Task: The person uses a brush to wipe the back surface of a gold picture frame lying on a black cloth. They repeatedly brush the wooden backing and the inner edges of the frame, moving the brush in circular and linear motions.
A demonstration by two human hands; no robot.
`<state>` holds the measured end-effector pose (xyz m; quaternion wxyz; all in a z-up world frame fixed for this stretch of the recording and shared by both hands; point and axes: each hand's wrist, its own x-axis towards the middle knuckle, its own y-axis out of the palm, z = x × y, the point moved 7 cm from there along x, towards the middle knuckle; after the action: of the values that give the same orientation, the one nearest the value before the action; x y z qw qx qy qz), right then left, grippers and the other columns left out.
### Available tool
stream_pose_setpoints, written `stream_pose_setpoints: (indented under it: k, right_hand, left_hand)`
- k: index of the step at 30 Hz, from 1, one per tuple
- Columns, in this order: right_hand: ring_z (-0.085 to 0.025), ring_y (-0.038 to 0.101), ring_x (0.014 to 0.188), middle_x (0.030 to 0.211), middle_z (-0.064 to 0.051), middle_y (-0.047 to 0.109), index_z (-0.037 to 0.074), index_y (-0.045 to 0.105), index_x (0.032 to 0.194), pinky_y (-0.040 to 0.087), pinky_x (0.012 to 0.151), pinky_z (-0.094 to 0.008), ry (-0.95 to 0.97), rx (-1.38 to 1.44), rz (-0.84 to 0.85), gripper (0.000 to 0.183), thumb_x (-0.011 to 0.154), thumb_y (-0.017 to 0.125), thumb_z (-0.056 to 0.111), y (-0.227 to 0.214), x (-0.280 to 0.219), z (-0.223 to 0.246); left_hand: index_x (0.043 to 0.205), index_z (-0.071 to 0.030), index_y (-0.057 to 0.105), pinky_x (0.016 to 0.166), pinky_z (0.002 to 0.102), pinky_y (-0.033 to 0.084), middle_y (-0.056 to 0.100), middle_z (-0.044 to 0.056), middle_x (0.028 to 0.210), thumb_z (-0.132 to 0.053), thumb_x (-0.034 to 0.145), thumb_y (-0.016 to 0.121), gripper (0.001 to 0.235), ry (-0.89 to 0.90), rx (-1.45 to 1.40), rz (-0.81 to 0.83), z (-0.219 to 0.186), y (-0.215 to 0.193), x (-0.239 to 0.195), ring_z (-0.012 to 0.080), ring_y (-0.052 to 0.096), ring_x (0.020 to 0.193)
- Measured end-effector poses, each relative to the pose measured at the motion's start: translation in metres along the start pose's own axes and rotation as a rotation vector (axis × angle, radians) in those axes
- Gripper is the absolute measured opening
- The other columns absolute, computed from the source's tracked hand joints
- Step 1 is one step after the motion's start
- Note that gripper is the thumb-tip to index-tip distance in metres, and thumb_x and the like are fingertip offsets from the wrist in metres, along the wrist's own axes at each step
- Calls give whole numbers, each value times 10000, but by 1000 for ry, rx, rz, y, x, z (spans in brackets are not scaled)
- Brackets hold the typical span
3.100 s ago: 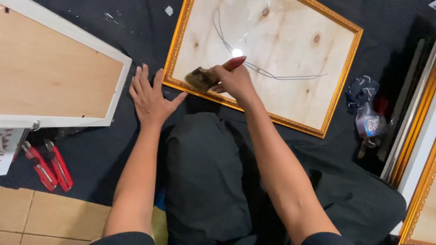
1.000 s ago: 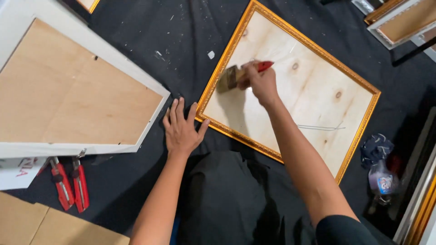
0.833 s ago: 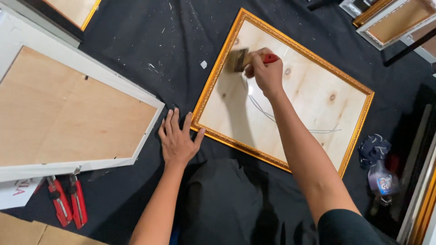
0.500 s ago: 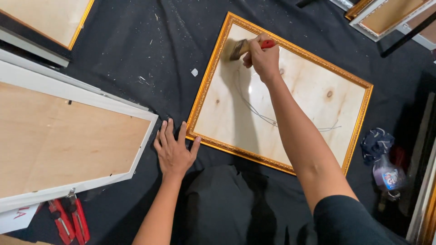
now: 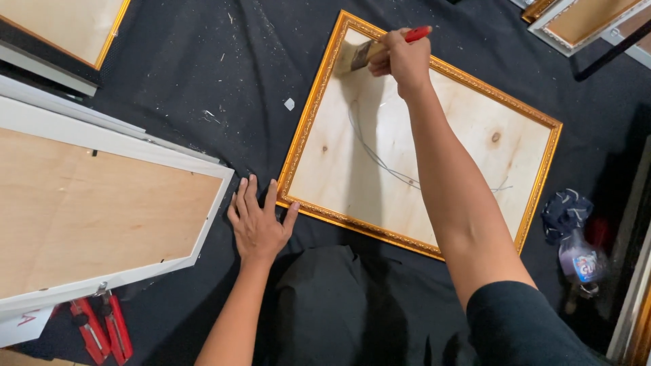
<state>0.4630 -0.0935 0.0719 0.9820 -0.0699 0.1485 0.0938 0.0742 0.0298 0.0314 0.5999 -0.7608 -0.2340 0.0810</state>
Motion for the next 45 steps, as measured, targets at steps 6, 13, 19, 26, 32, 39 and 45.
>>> stream_pose_setpoints:
  k: [6,13,19,26,32,39,45]
  right_hand:
    - [-245,558,376,539,-172,581,-2,555,651,487,363,-331,106,-273,205,136,775,595,39,28,-66,15]
    - [-274,730,546,638,-226,701,19,764,897,636,521,-357,42,-544,642,206,812,609,124,80,-204,3]
    - [-467,717,770,694,-237,707,145,773,1135,583,778,-529,-544,-892,548,216,995,666,270,74,-134,-13]
    - [-253,697,554,677,-207,732,31,788,1045,605,638,-359,-386,-716,892,187,920,657,74,102,-212,-2]
    - [-408,732,712,699,-157,730,157,786,1085,596,717,-486,-651,-879,630,184,980,687,272,97,-166,16]
    - [-485,717,718,758,-300,722,-20,783,1099,588,716,-546,-587,-801,971,252,963,678,164,113,-188,-23]
    - [-347,750,684,703,-161,740,97,805,973,601,686,-433,-526,-713,923,188,936,720,260,112,-205,13]
  left_hand:
    - [1416,-172,585,1067,551,383,494,210,1530,-658,1005,415,658,-12,14,43,1,3,-2,364,420,1449]
    - [1334,-198,656,1140,511,338,543,145,1439,-690,984,504,622,-37,-35,-123,2,1,-4,309,441,1454]
    - [1330,-182,662,1140,525,342,547,160,1433,-701,979,500,647,-30,-65,-165,2,4,-7,319,440,1449]
    - [1444,-117,538,1200,515,287,457,163,1535,-792,840,580,907,-82,-128,-58,8,11,-5,299,372,1493]
    - [1473,-67,493,1208,495,292,481,143,1511,-826,762,632,1049,-95,-146,-82,9,9,-4,282,394,1478]
    - [1521,-62,421,1225,502,240,433,131,1543,-795,742,675,1100,-97,-176,-5,9,10,-4,280,349,1499]
    - [1500,-41,449,1218,525,254,443,147,1535,-863,758,612,1120,-86,-186,-18,10,12,-4,299,357,1495]
